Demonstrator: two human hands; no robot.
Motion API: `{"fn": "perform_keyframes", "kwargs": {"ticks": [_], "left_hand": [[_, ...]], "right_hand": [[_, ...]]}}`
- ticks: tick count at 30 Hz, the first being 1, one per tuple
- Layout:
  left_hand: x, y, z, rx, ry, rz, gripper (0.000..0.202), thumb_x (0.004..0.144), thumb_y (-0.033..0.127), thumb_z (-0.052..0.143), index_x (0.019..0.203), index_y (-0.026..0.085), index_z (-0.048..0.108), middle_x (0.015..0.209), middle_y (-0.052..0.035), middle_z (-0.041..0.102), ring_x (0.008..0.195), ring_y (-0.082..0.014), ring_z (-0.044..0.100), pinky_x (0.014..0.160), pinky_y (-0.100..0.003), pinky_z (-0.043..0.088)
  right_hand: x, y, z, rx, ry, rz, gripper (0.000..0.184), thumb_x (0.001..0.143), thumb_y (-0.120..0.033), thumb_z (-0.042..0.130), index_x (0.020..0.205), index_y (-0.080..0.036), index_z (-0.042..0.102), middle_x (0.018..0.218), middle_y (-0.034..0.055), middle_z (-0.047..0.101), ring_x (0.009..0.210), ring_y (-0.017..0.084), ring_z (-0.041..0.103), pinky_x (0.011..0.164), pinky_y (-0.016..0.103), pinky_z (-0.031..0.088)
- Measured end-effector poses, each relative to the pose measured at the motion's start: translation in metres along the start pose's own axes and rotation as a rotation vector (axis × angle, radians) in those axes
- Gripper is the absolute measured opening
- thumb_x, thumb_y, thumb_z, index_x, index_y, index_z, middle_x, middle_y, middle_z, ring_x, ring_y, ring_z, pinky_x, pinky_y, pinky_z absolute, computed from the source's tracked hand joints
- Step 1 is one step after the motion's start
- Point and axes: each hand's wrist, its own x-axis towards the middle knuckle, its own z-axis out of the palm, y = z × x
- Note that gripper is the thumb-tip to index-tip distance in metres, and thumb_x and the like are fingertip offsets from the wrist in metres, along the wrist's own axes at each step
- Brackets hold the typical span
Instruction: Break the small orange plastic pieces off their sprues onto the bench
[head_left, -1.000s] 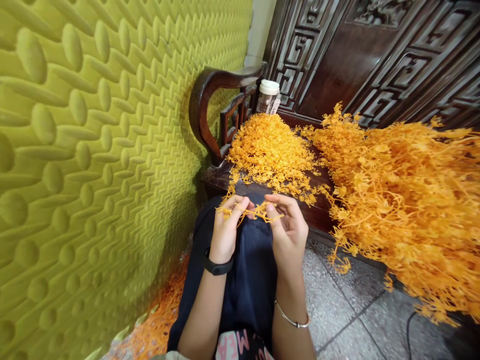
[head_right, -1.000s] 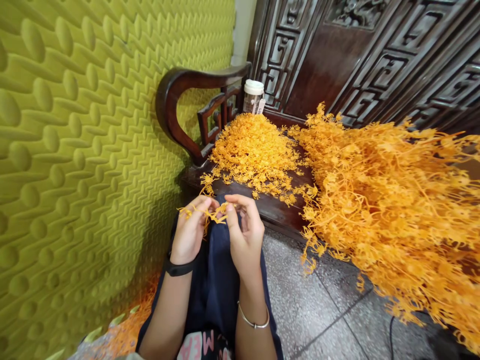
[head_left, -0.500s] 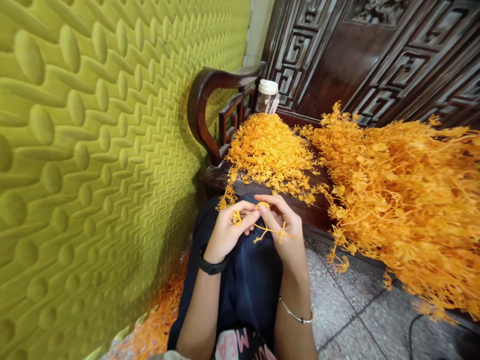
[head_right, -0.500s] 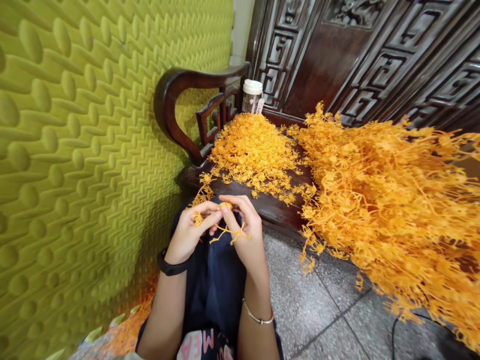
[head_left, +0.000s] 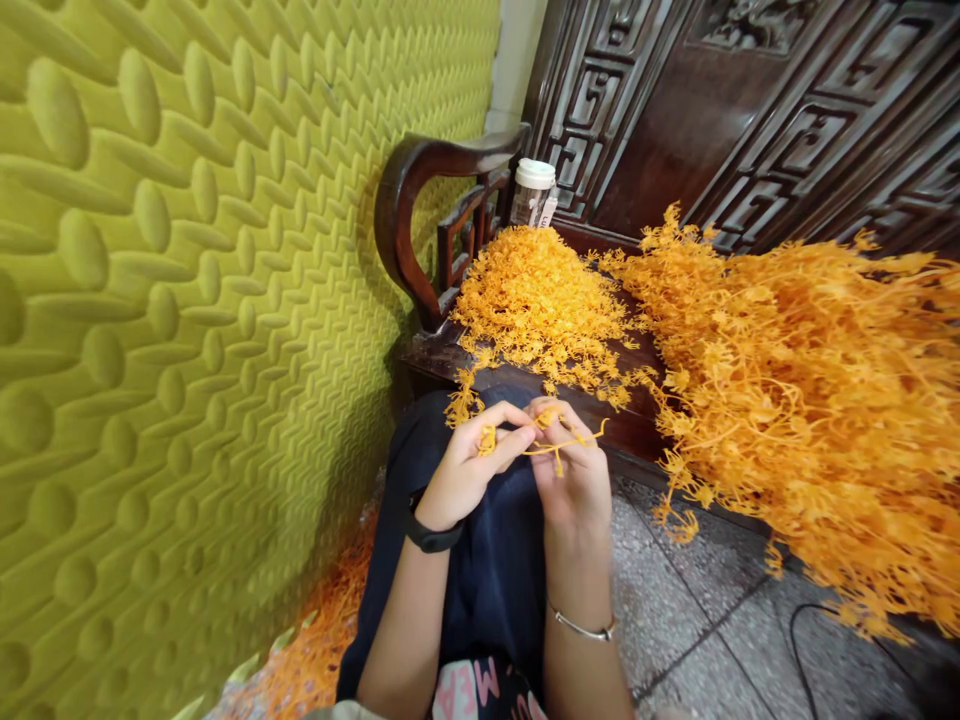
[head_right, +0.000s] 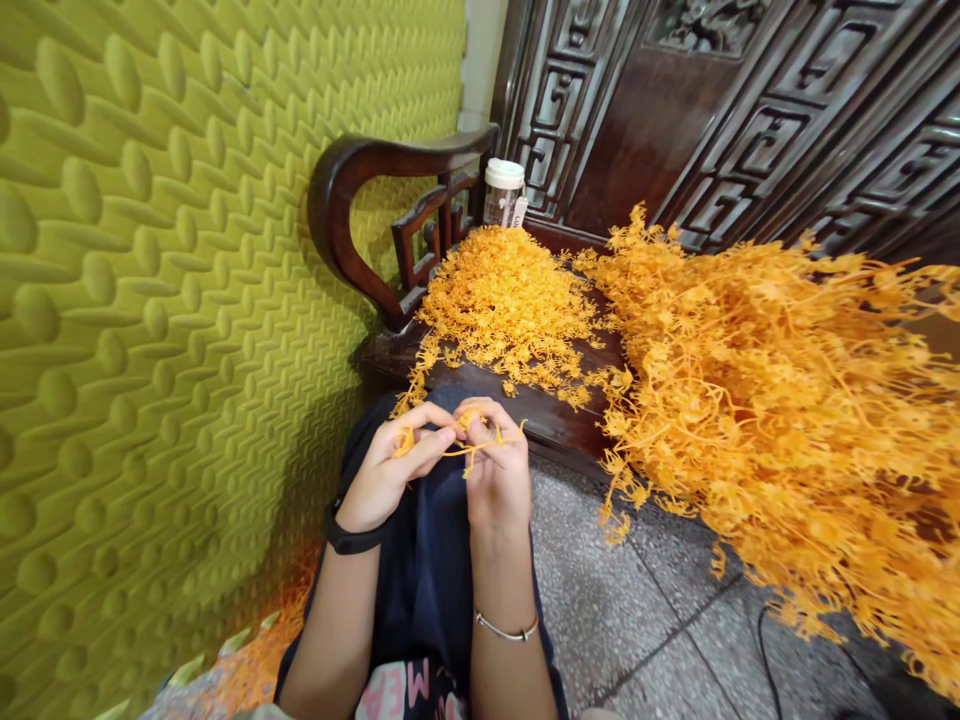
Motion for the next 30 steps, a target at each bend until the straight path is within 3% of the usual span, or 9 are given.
{"fn": "perform_keyframes", "kwargs": {"ticks": [8, 13, 17, 20, 23, 26, 27, 28, 30], "left_hand": [[0.003, -0.005, 0.0, -0.128, -0.01, 0.006, 0.016, 0.079, 0.03, 0.062, 0.081, 0.014, 0.058, 0.046, 0.0098, 0.027, 0.038, -0.0014, 0.017, 0.039, -0.019, 0.013], [-0.003, -0.005, -0.014, -0.11, -0.147, -0.05, 0.019, 0.077, 0.03, 0.062, 0.081, 0.011, 0.065, 0.045, 0.0083, 0.029, 0.038, -0.0017, 0.018, 0.038, -0.019, 0.01], [-0.007, -0.005, -0.028, -0.222, 0.004, 0.077, 0.017, 0.077, 0.03, 0.061, 0.083, 0.014, 0.065, 0.039, 0.0112, 0.02, 0.034, -0.0019, 0.013, 0.036, -0.016, 0.013], [-0.005, -0.003, -0.032, -0.304, 0.096, 0.147, 0.015, 0.076, 0.03, 0.06, 0.081, 0.016, 0.063, 0.036, 0.0111, 0.022, 0.031, -0.003, 0.017, 0.034, -0.015, 0.02], [-0.003, -0.002, -0.032, -0.366, 0.168, 0.171, 0.016, 0.077, 0.031, 0.059, 0.081, 0.016, 0.061, 0.036, 0.0097, 0.027, 0.032, -0.0041, 0.02, 0.035, -0.015, 0.023], [-0.001, -0.003, -0.034, -0.402, 0.225, 0.187, 0.017, 0.08, 0.032, 0.057, 0.086, 0.017, 0.06, 0.04, 0.0099, 0.027, 0.034, -0.0036, 0.018, 0.036, -0.015, 0.021], [-0.001, -0.003, -0.035, -0.413, 0.244, 0.197, 0.018, 0.08, 0.032, 0.057, 0.087, 0.016, 0.06, 0.042, 0.0101, 0.026, 0.035, -0.0034, 0.017, 0.037, -0.015, 0.02], [0.0, -0.003, -0.035, -0.426, 0.263, 0.207, 0.018, 0.08, 0.032, 0.057, 0.087, 0.016, 0.059, 0.043, 0.0101, 0.025, 0.036, -0.0034, 0.016, 0.038, -0.016, 0.02], [0.0, -0.003, -0.036, -0.451, 0.303, 0.224, 0.018, 0.077, 0.029, 0.059, 0.088, 0.015, 0.059, 0.046, 0.0097, 0.024, 0.039, -0.0037, 0.018, 0.04, -0.016, 0.02]], "right_hand": [[0.0, 0.011, 0.006, 0.404, -0.046, 0.164, 0.016, 0.057, -0.015, 0.074, 0.064, -0.018, 0.059, 0.068, -0.0043, 0.051, 0.062, 0.006, 0.05, 0.061, 0.018, 0.047], [0.01, -0.003, -0.01, 0.624, -0.031, 0.124, 0.022, 0.06, -0.013, 0.074, 0.071, -0.024, 0.058, 0.071, -0.0068, 0.056, 0.076, 0.008, 0.057, 0.065, 0.02, 0.048], [0.022, -0.017, -0.037, 0.427, 0.092, -0.164, 0.016, 0.068, -0.018, 0.071, 0.078, -0.024, 0.06, 0.075, -0.0068, 0.058, 0.074, 0.006, 0.057, 0.065, 0.019, 0.047], [0.021, -0.024, -0.047, 0.176, 0.075, -0.264, 0.017, 0.074, -0.025, 0.066, 0.09, -0.028, 0.061, 0.074, -0.0063, 0.057, 0.062, 0.005, 0.053, 0.058, 0.017, 0.045], [0.011, -0.03, -0.043, -0.126, -0.122, -0.141, 0.014, 0.077, -0.022, 0.064, 0.089, -0.026, 0.061, 0.071, -0.0049, 0.061, 0.053, 0.005, 0.051, 0.051, 0.018, 0.043], [0.0, -0.03, -0.029, -0.409, -0.571, 0.207, 0.005, 0.074, -0.018, 0.066, 0.078, -0.019, 0.062, 0.065, -0.0007, 0.065, 0.053, 0.01, 0.058, 0.052, 0.023, 0.048], [-0.002, -0.027, -0.024, -0.439, -0.644, 0.271, 0.004, 0.075, -0.019, 0.066, 0.077, -0.018, 0.063, 0.067, 0.0008, 0.066, 0.056, 0.011, 0.061, 0.055, 0.025, 0.051], [-0.003, -0.024, -0.018, -0.419, -0.618, 0.255, 0.005, 0.076, -0.02, 0.064, 0.08, -0.018, 0.063, 0.073, 0.0024, 0.067, 0.062, 0.013, 0.064, 0.06, 0.028, 0.053], [0.0, -0.016, -0.01, -0.283, -0.318, 0.006, 0.017, 0.078, -0.022, 0.06, 0.094, -0.021, 0.062, 0.102, 0.0058, 0.066, 0.085, 0.016, 0.066, 0.079, 0.034, 0.053]]}}
